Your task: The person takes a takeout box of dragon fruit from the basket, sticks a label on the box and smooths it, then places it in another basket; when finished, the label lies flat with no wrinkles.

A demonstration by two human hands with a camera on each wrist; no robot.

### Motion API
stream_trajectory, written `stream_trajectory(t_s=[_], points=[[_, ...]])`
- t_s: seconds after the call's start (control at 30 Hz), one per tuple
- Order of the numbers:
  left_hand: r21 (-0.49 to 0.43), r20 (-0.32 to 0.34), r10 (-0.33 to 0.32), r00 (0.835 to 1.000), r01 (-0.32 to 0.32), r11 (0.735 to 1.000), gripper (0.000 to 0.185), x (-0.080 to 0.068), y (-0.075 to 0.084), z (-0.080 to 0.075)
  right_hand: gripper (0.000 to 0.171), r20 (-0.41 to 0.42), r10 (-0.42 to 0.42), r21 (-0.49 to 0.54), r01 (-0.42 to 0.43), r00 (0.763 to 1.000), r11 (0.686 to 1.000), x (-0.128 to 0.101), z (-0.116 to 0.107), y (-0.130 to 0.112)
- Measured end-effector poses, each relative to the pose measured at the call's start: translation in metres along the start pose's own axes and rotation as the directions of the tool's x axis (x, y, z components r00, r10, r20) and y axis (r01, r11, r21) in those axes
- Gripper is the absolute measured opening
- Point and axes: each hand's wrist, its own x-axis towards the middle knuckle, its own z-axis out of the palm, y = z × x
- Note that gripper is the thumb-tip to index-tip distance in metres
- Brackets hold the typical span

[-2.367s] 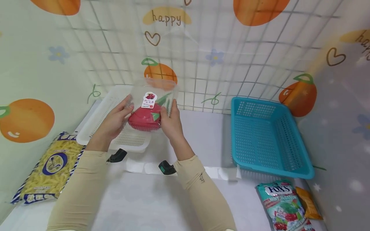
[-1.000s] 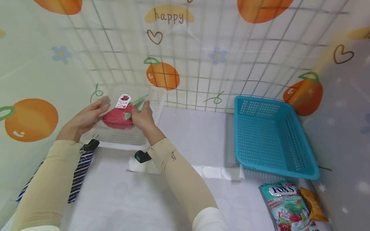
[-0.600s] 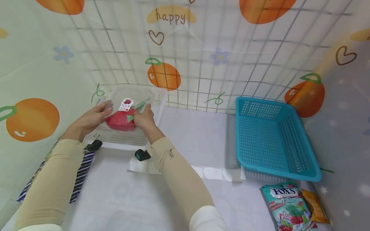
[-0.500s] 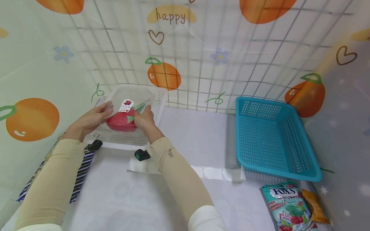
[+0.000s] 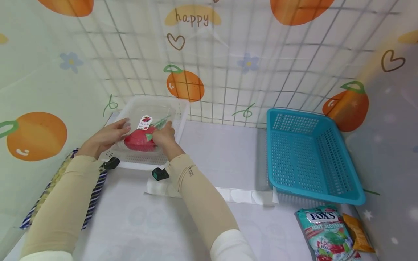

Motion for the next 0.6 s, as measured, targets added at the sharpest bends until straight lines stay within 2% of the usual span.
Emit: stream_trajectory(t_s=[0.23, 0.6], points=[[0.007, 0.009, -0.031, 0.999, 0.031, 0.999, 0.069, 0.008, 0.001, 0.002, 0.077, -0.001, 0.025, -0.012, -0.025, 1.0, 1.0, 0.003, -0.003, 0.002], [-0.036, -0.001, -0.047, 0.999, 0.047, 0.998, 0.067, 0.015, -0.003, 0.003, 0.081, 0.017, 0.072, -0.039, -0.071, 0.997, 0.997, 0.004, -0.005, 0.0]])
